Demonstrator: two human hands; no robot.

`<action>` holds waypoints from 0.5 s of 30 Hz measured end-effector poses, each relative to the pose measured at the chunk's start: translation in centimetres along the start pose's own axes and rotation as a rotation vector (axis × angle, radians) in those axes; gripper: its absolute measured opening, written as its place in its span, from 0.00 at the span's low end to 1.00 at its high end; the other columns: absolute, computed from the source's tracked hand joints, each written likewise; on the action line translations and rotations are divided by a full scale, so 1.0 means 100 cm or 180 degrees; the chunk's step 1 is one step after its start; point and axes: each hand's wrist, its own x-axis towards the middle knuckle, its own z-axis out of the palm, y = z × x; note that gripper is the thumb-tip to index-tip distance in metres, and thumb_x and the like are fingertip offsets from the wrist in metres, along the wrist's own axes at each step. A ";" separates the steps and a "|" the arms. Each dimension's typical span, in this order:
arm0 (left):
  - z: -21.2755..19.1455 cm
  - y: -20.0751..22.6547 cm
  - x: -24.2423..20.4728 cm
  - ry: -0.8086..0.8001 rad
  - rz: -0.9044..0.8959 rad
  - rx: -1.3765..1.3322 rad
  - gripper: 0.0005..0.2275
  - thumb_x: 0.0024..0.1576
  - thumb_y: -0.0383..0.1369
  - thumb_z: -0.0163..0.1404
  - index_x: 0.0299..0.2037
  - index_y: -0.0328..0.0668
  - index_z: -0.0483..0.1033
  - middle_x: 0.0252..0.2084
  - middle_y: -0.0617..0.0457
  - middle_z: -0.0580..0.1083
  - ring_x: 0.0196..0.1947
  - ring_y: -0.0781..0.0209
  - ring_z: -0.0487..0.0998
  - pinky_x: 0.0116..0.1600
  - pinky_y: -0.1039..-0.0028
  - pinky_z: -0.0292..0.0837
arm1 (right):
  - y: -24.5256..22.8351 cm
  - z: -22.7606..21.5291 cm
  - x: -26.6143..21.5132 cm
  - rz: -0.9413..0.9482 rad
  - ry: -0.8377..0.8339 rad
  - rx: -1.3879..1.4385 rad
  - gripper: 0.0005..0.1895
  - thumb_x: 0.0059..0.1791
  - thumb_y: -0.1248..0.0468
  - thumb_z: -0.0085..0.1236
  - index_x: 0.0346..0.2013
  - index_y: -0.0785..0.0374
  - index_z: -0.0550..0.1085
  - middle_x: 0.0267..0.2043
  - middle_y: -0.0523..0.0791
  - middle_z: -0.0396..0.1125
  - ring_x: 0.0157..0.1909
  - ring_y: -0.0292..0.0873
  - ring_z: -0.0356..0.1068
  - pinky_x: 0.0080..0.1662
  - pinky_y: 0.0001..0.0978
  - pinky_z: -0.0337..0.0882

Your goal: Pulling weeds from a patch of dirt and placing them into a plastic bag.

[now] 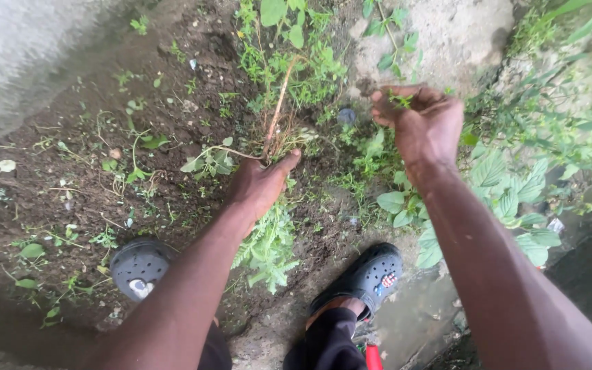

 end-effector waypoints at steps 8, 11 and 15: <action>-0.003 0.013 -0.016 -0.0283 0.0028 -0.0772 0.39 0.48 0.66 0.48 0.60 0.43 0.77 0.70 0.38 0.66 0.70 0.43 0.67 0.72 0.42 0.58 | 0.007 0.044 -0.046 0.1456 0.0128 0.1643 0.09 0.46 0.70 0.70 0.41 0.62 0.83 0.44 0.49 0.80 0.42 0.38 0.81 0.53 0.34 0.74; 0.001 0.011 -0.014 -0.0580 0.0018 -0.1141 0.48 0.42 0.69 0.49 0.73 0.53 0.62 0.78 0.42 0.52 0.78 0.43 0.51 0.74 0.33 0.44 | 0.020 0.066 -0.076 0.1583 0.0013 0.1717 0.11 0.48 0.69 0.68 0.45 0.62 0.83 0.45 0.47 0.81 0.45 0.39 0.82 0.55 0.41 0.68; 0.001 0.011 -0.013 -0.0950 -0.0085 -0.1592 0.61 0.35 0.70 0.53 0.78 0.46 0.47 0.81 0.39 0.40 0.80 0.40 0.38 0.73 0.26 0.31 | 0.049 0.089 -0.103 0.1053 -0.0259 0.1998 0.15 0.46 0.72 0.64 0.47 0.60 0.83 0.44 0.50 0.81 0.45 0.45 0.83 0.56 0.41 0.81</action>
